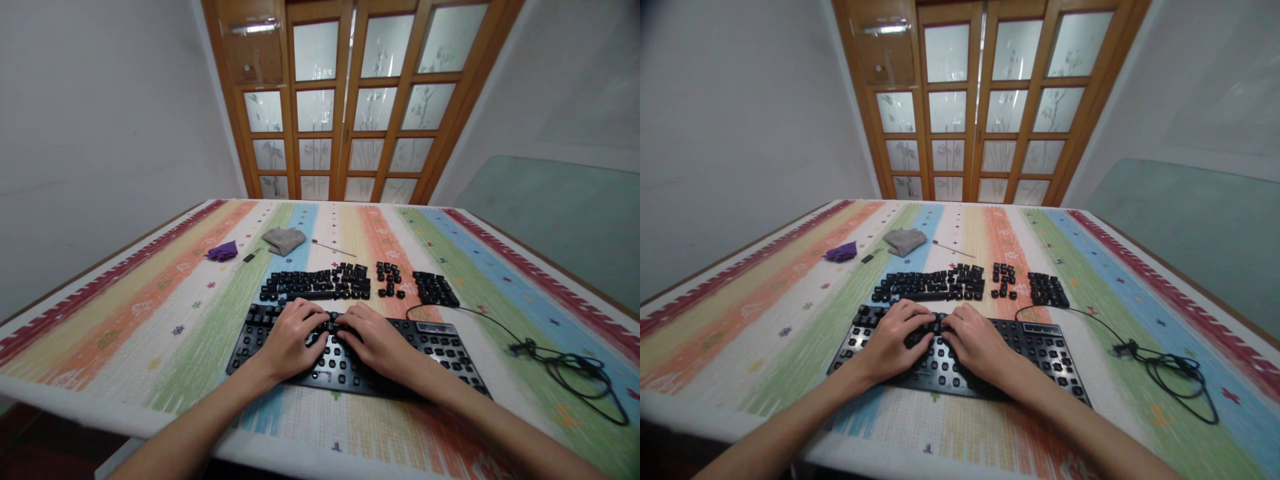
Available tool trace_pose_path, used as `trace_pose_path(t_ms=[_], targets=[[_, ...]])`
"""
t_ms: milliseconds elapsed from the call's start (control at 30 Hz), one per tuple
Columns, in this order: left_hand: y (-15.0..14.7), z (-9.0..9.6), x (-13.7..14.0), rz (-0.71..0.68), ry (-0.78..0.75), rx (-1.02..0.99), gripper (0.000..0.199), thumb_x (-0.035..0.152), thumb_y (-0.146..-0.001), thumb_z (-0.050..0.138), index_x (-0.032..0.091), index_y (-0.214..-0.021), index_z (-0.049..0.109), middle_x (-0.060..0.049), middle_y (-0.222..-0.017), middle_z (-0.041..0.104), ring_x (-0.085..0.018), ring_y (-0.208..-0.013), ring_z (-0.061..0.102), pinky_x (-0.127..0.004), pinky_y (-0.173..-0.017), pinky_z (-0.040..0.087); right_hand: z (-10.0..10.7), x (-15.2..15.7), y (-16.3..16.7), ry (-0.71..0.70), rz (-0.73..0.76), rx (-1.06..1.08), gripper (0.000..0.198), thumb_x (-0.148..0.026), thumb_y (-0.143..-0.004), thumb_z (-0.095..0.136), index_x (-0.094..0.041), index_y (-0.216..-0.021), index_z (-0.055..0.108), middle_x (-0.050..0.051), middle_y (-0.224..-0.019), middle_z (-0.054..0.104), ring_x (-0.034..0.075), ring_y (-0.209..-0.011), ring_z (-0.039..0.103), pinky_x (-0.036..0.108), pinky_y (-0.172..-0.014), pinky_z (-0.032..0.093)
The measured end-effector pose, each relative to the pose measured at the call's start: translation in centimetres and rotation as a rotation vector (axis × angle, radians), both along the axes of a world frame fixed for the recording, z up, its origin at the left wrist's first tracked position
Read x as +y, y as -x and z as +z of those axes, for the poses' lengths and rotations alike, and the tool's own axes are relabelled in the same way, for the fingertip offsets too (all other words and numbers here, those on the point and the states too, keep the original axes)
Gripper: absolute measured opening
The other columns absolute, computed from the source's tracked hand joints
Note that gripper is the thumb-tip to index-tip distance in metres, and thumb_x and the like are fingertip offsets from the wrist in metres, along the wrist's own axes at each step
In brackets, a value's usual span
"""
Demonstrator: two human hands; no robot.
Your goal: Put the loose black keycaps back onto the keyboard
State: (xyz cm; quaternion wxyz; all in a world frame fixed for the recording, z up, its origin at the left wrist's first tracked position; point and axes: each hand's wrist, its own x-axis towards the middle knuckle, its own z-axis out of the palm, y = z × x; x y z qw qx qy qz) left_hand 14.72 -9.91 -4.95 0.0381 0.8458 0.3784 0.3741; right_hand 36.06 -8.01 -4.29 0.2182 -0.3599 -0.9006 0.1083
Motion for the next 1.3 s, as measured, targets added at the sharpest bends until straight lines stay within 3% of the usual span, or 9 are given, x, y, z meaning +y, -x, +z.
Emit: trace_pose_path(t_ms=[267, 833, 1300], targets=[[-0.16, -0.5, 0.42, -0.015, 0.021, 0.046, 0.01, 0.017, -0.088, 0.067, 0.018, -0.097, 0.071, -0.006, -0.103, 0.067, -0.023, -0.099, 0.056, -0.041, -0.09, 0.049, 0.02, 0.22, -0.18, 0.006, 0.046, 0.02, 0.011, -0.013, -0.092, 0.06, -0.015, -0.097, 0.07, 0.009, -0.091, 0.067, 0.022, -0.089, 0.059, 0.037, -0.081, 0.05], [-0.22, -0.46, 0.34, -0.011, 0.029, 0.032, 0.011, 0.015, -0.089, 0.064, 0.018, -0.098, 0.07, -0.007, -0.104, 0.066, -0.024, -0.1, 0.055, -0.043, -0.09, 0.048, 0.16, 0.83, -0.58, 0.031, 0.065, -0.047, 0.016, -0.014, -0.092, 0.062, -0.014, -0.103, 0.073, 0.01, -0.092, 0.069, 0.023, -0.089, 0.061, 0.037, -0.08, 0.05], [-0.39, -0.24, 0.01, -0.079, -0.025, 0.028, 0.018, 0.015, -0.091, 0.06, 0.02, -0.104, 0.072, -0.008, -0.106, 0.067, -0.023, -0.101, 0.056, -0.041, -0.091, 0.049, 0.56, 0.19, -0.27, -0.221, 0.096, -0.175, 0.019, -0.015, -0.098, 0.049, -0.011, -0.092, 0.067, 0.011, -0.088, 0.06, 0.022, -0.083, 0.054, 0.035, -0.071, 0.05]])
